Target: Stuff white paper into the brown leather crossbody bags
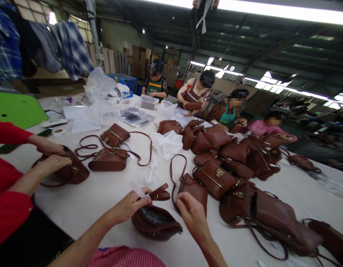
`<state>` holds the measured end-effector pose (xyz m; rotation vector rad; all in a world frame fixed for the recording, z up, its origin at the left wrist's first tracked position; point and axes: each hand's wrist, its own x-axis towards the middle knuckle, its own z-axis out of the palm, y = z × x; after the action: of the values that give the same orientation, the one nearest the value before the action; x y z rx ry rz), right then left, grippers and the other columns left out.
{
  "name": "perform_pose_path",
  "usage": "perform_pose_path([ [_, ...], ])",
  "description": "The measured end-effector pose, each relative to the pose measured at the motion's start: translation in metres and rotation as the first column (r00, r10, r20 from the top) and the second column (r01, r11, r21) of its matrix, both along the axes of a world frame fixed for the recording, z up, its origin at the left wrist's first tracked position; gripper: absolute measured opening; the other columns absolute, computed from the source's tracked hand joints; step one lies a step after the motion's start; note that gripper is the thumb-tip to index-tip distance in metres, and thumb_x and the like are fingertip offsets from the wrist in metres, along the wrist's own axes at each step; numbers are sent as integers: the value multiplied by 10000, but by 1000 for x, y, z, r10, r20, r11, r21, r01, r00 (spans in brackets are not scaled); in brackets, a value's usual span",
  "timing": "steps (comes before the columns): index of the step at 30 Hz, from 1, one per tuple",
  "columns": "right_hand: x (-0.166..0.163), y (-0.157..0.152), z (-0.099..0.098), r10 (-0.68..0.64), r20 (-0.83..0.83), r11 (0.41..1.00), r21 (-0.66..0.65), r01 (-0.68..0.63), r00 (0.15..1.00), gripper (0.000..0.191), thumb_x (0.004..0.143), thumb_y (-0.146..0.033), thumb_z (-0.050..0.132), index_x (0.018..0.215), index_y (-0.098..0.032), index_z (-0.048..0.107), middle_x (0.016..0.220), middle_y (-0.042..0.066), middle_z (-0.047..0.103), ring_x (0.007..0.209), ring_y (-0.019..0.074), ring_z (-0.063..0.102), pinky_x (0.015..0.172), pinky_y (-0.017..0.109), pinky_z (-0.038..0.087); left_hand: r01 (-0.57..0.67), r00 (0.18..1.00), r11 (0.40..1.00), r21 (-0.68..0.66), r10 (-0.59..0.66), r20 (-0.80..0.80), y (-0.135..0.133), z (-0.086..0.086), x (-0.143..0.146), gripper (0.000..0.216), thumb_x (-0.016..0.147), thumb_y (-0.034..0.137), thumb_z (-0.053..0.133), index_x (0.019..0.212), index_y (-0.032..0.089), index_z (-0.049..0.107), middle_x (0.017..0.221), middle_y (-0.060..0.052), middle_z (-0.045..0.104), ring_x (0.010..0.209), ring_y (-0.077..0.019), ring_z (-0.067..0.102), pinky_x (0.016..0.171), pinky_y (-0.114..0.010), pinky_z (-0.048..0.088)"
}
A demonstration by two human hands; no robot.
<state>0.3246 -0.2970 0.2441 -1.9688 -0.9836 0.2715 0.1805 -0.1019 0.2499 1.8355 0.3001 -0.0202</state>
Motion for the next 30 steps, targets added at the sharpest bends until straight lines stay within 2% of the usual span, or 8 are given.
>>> perform_pose_path([
  [3, -15, -25, -36, 302, 112, 948, -135, -287, 947, 160, 847, -347, 630, 950, -235, 679, 938, 69, 699, 880, 248, 616, 820, 356, 458, 101, 995, 994, 29, -101, -1, -12, 3, 3, 235, 891, 334, 457, 1015, 193, 598, 952, 2, 645, 922, -186, 575, 861, -269, 427],
  [6, -29, -40, -58, 401, 161, 912, -165, -376, 902, 390, 807, -356, 700, 1177, -263, 620, 1158, 86, 680, 1090, 298, 580, 1007, 454, 386, 206, 978, 973, 103, -204, -37, -23, -3, 11, 214, 874, 268, 464, 1004, 197, 619, 950, 2, 663, 896, -182, 587, 818, -248, 437],
  [9, -31, -51, -66, 343, 158, 932, -177, -315, 926, 312, 910, -226, 543, 1211, -296, 588, 1203, 69, 677, 1106, 260, 596, 1062, 479, 341, 342, 940, 913, 223, -332, -85, -28, -14, 19, 230, 848, 237, 483, 1009, 203, 644, 979, -18, 696, 889, -198, 608, 805, -255, 450],
  [14, -30, -59, -77, 208, 201, 973, -139, -182, 957, 201, 890, -144, 485, 965, -247, 640, 935, 63, 711, 909, 252, 638, 943, 454, 434, 394, 917, 837, 380, -388, -94, -32, -29, 29, 239, 852, 235, 468, 962, 218, 680, 990, -40, 727, 890, -226, 636, 802, -271, 463],
  [18, -33, -60, -87, 93, 23, 996, -3, -93, 995, 144, 938, -246, 471, 856, -230, 589, 794, 43, 654, 745, 209, 627, 688, 310, 496, 416, 901, 822, 390, -430, -55, -33, -35, 32, 232, 866, 311, 505, 961, 234, 702, 1004, -22, 743, 892, -226, 651, 798, -252, 471],
  [20, -34, -60, -89, 19, -80, 998, 69, -13, 997, 146, 946, -285, 476, 846, -232, 569, 775, 37, 652, 717, 204, 635, 650, 292, 494, 406, 905, 813, 417, -420, -62, -36, -40, 33, 230, 862, 312, 517, 968, 237, 708, 1002, -24, 749, 889, -224, 658, 793, -249, 478],
  [26, -36, -59, -92, -51, -229, 984, 156, 89, 972, 102, 916, -328, 550, 945, -236, 582, 871, 63, 683, 811, 233, 681, 733, 322, 530, 310, 951, 697, 646, -246, -190, -51, -53, 36, 179, 779, 154, 580, 816, 233, 736, 814, -65, 750, 822, -261, 693, 753, -309, 511],
  [30, -36, -64, -93, -93, -286, 974, 174, 147, 954, 423, 883, -347, 615, 1269, -223, 495, 1140, 110, 642, 870, 224, 691, 826, 344, 539, 336, 942, 640, 691, -235, -240, -54, -50, 39, 267, 744, 54, 561, 858, 213, 742, 919, -107, 745, 899, -305, 694, 798, -371, 522],
])
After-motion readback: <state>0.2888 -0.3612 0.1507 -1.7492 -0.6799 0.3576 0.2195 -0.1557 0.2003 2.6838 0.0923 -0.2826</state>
